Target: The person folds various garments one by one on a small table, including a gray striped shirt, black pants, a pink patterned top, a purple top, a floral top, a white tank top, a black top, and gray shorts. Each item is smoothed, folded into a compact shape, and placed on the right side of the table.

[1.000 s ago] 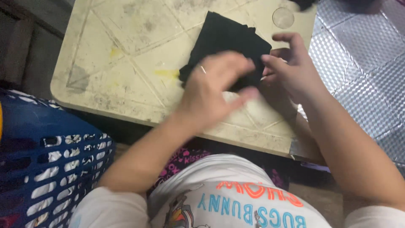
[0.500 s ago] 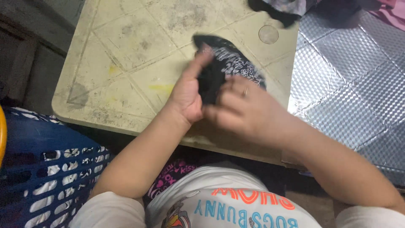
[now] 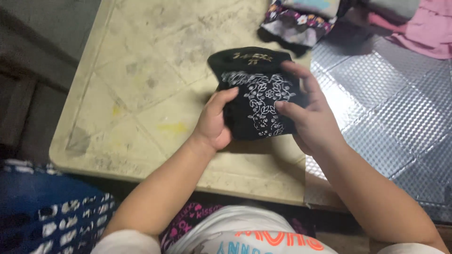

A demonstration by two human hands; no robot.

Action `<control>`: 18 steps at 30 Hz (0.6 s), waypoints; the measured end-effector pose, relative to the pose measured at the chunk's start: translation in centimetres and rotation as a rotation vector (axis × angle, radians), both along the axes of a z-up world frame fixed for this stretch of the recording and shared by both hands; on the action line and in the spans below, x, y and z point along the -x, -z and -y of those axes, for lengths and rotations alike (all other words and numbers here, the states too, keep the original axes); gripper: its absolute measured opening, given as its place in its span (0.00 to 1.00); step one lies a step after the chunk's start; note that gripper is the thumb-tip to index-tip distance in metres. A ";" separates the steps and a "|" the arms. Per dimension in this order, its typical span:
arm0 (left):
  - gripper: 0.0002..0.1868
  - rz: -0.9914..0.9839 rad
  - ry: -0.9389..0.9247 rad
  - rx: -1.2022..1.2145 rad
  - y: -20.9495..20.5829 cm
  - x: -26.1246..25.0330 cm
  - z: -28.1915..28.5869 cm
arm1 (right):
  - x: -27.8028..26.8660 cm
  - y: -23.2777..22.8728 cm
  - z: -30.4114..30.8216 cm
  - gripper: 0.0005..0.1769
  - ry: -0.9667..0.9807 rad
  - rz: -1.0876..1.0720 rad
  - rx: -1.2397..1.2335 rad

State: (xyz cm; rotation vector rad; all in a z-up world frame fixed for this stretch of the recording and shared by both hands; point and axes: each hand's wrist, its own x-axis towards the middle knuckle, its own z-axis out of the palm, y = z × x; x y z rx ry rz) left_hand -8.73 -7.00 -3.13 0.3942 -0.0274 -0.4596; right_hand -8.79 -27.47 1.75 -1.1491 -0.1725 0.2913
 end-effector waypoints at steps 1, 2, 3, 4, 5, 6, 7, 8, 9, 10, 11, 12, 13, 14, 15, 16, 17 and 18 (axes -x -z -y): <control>0.24 0.007 0.009 -0.002 0.0 0.0 0.1 | -0.7 -0.3 0.1 0.42 0.009 0.007 -0.002; 0.26 0.027 -0.057 -0.062 0.0 0.1 0.1 | -1.5 -0.5 0.1 0.38 0.011 -0.005 0.021; 0.28 0.044 -0.123 -0.120 0.1 0.3 0.1 | -2.1 -0.7 0.2 0.34 0.012 -0.021 0.044; 0.28 0.046 -0.116 -0.121 0.4 0.2 0.3 | -3.3 -0.7 0.5 0.34 0.020 -0.020 0.043; 0.35 0.060 -0.080 -0.139 0.6 0.1 0.4 | -4.5 -0.8 0.7 0.35 0.059 0.065 0.104; 0.41 0.074 -0.045 -0.157 0.7 0.0 0.5 | -5.8 -0.9 1.0 0.35 0.099 0.150 0.166; 0.41 0.079 -0.043 -0.158 0.4 0.2 0.8 | -8.3 -1.1 1.8 0.35 0.102 0.154 0.164; 0.47 0.139 -0.008 -0.263 0.1 0.3 1.2 | -10.7 -1.2 2.7 0.33 0.198 0.392 0.251; 0.54 0.197 0.027 -0.368 -0.3 0.6 1.5 | -13.1 -1.3 3.5 0.31 0.295 0.627 0.337; 0.54 0.201 0.030 -0.371 -0.3 0.7 1.6 | -16.6 -0.4 4.7 0.31 0.299 0.629 0.335; 0.57 0.238 0.109 -0.420 -0.3 0.8 1.8 | -20.1 0.5 5.9 0.21 0.288 0.547 0.161; 0.60 0.276 0.188 -0.469 -0.3 1.0 2.0 | -23.5 1.4 7.1 0.12 0.274 0.462 -0.012; 0.60 0.277 0.192 -0.470 -0.4 0.9 2.1 | -25.8 2.3 7.7 0.12 0.278 0.463 -0.012; 0.60 0.290 0.218 -0.500 -0.5 0.9 2.1 | -28.0 3.1 8.3 0.09 0.346 0.344 0.112; 0.59 0.303 0.243 -0.530 -0.6 0.8 2.1 | -30.3 3.9 8.9 0.08 0.411 0.223 0.235; 0.59 0.307 0.246 -0.530 -0.8 0.6 2.1 | -30.5 4.3 9.2 0.08 0.415 0.225 0.234; 0.59 0.285 0.227 -0.551 -0.9 0.6 2.0 | -30.5 4.8 9.4 0.12 0.540 0.344 0.593; 0.58 0.264 0.208 -0.571 -0.9 0.6 1.8 | -30.6 5.4 9.5 0.18 0.657 0.461 0.956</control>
